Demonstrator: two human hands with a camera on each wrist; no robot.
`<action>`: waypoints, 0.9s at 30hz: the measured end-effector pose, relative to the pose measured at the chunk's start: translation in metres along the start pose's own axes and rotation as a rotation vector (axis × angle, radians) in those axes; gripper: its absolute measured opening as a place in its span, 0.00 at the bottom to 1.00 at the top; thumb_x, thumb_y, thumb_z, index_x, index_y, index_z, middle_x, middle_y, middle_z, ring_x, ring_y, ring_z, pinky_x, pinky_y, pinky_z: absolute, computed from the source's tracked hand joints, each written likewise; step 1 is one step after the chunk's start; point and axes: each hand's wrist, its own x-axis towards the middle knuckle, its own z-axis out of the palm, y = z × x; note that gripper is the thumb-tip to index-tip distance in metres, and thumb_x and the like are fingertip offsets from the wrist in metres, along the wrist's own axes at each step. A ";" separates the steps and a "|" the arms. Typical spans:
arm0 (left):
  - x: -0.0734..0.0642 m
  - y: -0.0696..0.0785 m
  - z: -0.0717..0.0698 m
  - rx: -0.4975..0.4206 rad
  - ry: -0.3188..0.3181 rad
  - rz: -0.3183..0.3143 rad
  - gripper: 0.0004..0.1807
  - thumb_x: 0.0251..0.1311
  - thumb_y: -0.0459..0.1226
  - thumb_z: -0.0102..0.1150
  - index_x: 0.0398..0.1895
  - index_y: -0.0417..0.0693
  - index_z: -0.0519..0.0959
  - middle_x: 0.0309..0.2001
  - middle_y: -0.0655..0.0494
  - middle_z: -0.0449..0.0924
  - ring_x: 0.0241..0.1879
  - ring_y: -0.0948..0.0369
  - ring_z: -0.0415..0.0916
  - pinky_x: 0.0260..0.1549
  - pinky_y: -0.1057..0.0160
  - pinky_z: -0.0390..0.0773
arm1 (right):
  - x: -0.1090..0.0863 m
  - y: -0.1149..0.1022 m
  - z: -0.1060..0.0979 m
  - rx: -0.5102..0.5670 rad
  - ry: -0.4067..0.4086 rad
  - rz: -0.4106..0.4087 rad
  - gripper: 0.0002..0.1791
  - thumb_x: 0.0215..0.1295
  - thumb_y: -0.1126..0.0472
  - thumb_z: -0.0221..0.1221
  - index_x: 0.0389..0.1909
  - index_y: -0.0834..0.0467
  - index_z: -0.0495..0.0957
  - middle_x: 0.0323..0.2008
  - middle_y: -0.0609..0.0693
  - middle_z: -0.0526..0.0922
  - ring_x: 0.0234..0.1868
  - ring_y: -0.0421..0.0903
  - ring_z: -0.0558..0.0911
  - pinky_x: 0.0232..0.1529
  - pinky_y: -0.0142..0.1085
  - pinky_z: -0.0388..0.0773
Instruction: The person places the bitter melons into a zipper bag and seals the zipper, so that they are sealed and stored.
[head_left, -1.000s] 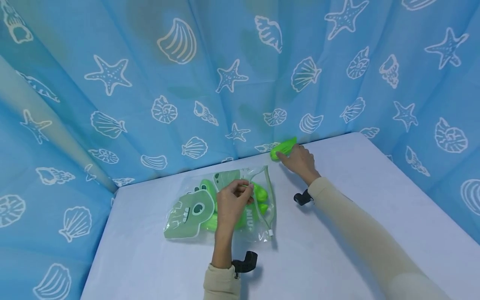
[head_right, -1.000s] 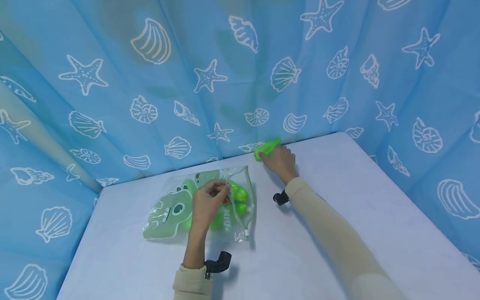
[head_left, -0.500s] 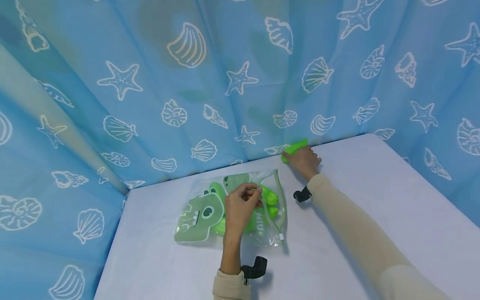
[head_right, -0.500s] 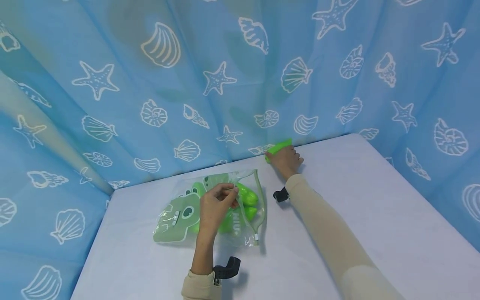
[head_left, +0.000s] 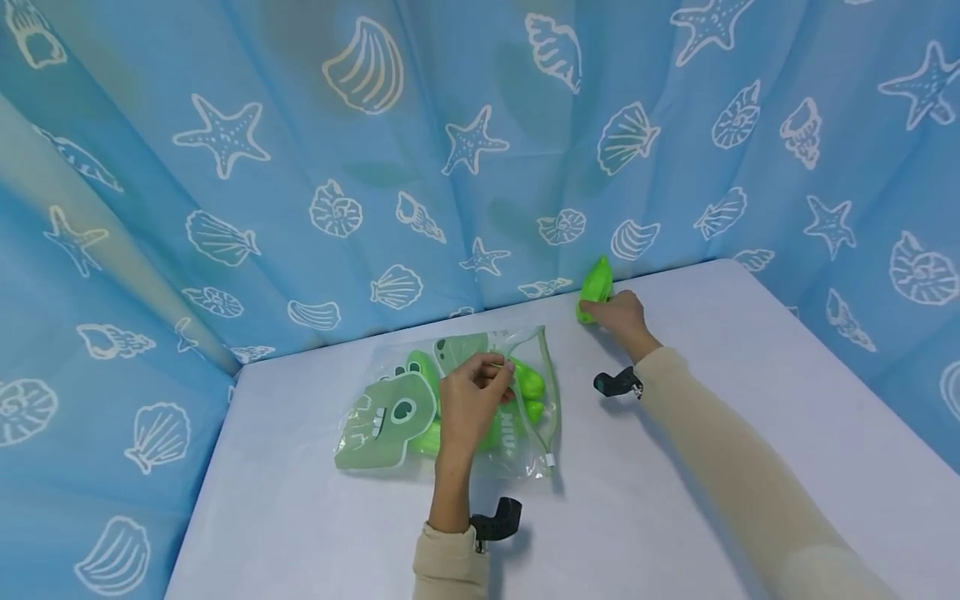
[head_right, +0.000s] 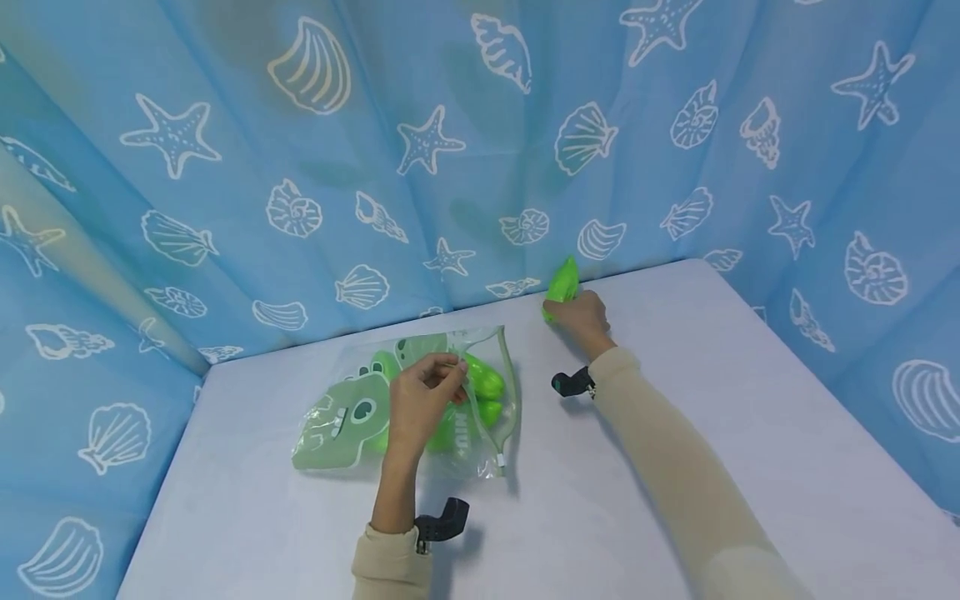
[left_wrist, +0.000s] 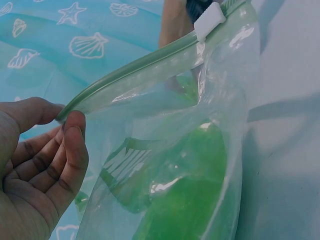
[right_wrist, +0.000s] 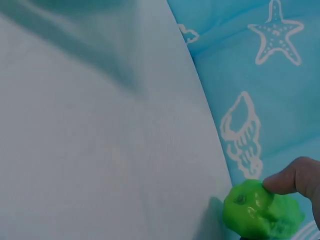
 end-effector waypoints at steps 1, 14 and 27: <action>0.000 0.000 0.000 0.001 0.000 0.005 0.07 0.66 0.38 0.65 0.41 0.43 0.84 0.27 0.54 0.85 0.23 0.56 0.83 0.26 0.57 0.84 | -0.002 0.001 -0.003 -0.014 -0.004 -0.016 0.32 0.64 0.48 0.62 0.54 0.72 0.70 0.45 0.60 0.75 0.44 0.53 0.74 0.44 0.41 0.74; 0.002 -0.001 -0.004 0.012 0.009 0.029 0.07 0.66 0.38 0.65 0.40 0.44 0.85 0.27 0.53 0.85 0.23 0.57 0.83 0.25 0.58 0.83 | -0.054 0.007 -0.040 -0.210 -0.068 -0.314 0.37 0.65 0.53 0.64 0.67 0.71 0.67 0.56 0.66 0.76 0.57 0.60 0.74 0.53 0.53 0.75; 0.001 0.002 -0.001 0.035 0.012 0.073 0.06 0.66 0.36 0.64 0.40 0.42 0.85 0.26 0.53 0.85 0.22 0.59 0.83 0.23 0.64 0.81 | -0.107 0.031 -0.057 -0.286 -0.144 -0.507 0.33 0.61 0.58 0.66 0.66 0.65 0.71 0.55 0.61 0.78 0.57 0.61 0.74 0.51 0.54 0.73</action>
